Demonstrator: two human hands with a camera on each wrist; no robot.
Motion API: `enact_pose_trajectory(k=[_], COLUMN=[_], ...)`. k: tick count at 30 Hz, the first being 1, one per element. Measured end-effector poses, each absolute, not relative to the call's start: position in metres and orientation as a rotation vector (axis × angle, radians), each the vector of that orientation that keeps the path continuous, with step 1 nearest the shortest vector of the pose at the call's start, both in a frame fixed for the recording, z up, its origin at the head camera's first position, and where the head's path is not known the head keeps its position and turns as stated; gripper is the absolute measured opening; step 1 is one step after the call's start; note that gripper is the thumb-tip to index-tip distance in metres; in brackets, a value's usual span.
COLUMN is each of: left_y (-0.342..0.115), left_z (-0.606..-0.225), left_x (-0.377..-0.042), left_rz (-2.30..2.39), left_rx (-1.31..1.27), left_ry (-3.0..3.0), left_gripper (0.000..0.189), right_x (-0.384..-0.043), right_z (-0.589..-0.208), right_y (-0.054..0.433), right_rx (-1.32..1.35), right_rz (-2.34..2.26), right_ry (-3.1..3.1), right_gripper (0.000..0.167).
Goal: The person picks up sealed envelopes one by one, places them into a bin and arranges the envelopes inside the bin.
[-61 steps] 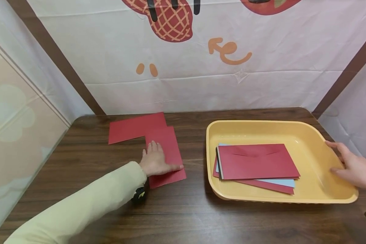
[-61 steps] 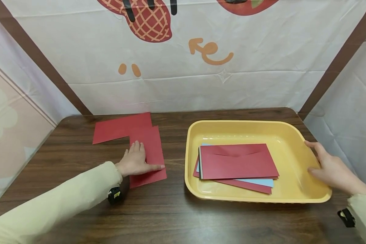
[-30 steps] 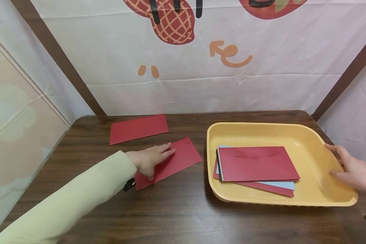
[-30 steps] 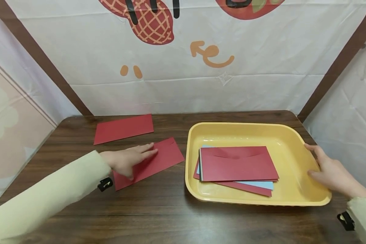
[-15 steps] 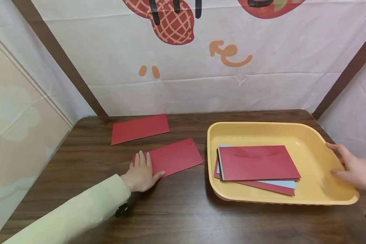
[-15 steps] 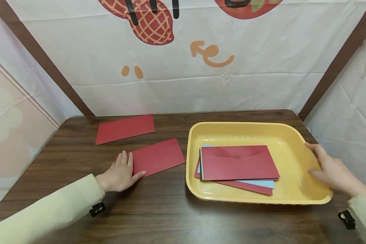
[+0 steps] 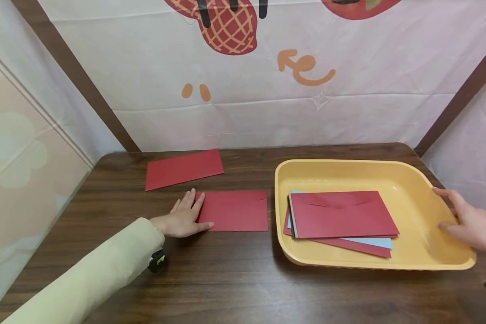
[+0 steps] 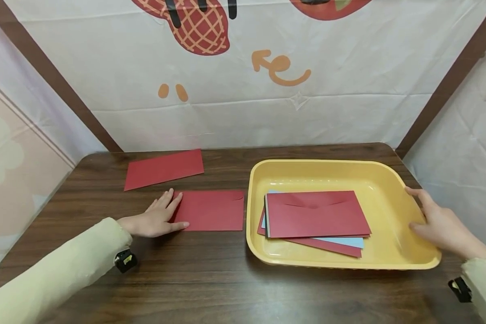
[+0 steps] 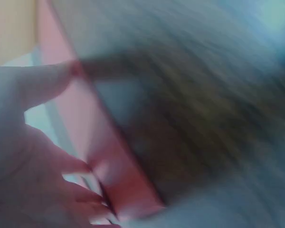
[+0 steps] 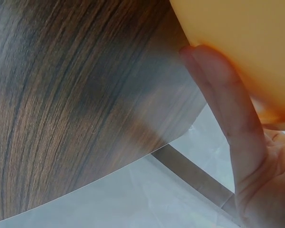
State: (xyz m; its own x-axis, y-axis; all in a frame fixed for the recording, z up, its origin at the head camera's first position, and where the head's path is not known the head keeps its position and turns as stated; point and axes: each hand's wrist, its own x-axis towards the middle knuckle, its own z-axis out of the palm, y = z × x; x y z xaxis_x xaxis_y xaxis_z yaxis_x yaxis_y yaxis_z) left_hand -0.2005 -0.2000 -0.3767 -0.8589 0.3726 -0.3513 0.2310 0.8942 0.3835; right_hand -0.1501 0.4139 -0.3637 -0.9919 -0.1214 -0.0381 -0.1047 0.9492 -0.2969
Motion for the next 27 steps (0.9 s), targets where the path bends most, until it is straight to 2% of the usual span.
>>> enact_pose_trajectory(k=[8,12,17,25,27], left_y=[-0.198,-0.2,-0.198,-0.194,-0.196], left_z=[-0.35,-0.349,-0.353,-0.351,-0.351], left_x=[-0.2,-0.203,-0.204,-0.206,-0.205], left_rz=[0.517,0.54,0.461,0.475,0.474], left_rx=[0.103,-0.059,-0.085,-0.149,-0.144], left_ry=[2.774,2.74,2.749,2.705,2.696], left_gripper=[0.104,0.102,0.095,0.108,0.104], right_x=[-0.15,-0.149,-0.148,-0.149,-0.15], right_z=[-0.361,-0.358,-0.358,-0.361,-0.362], right_y=[0.412,0.41,0.41,0.412,0.412], right_rx=[-0.167,-0.162,-0.187,-0.199,-0.212], right_rz=[-0.457,-0.466,-0.465,-0.468,-0.465], right_ry=[3.048,3.054,3.071,3.076,3.077], right_gripper=[0.086,0.086,0.084,0.084,0.083])
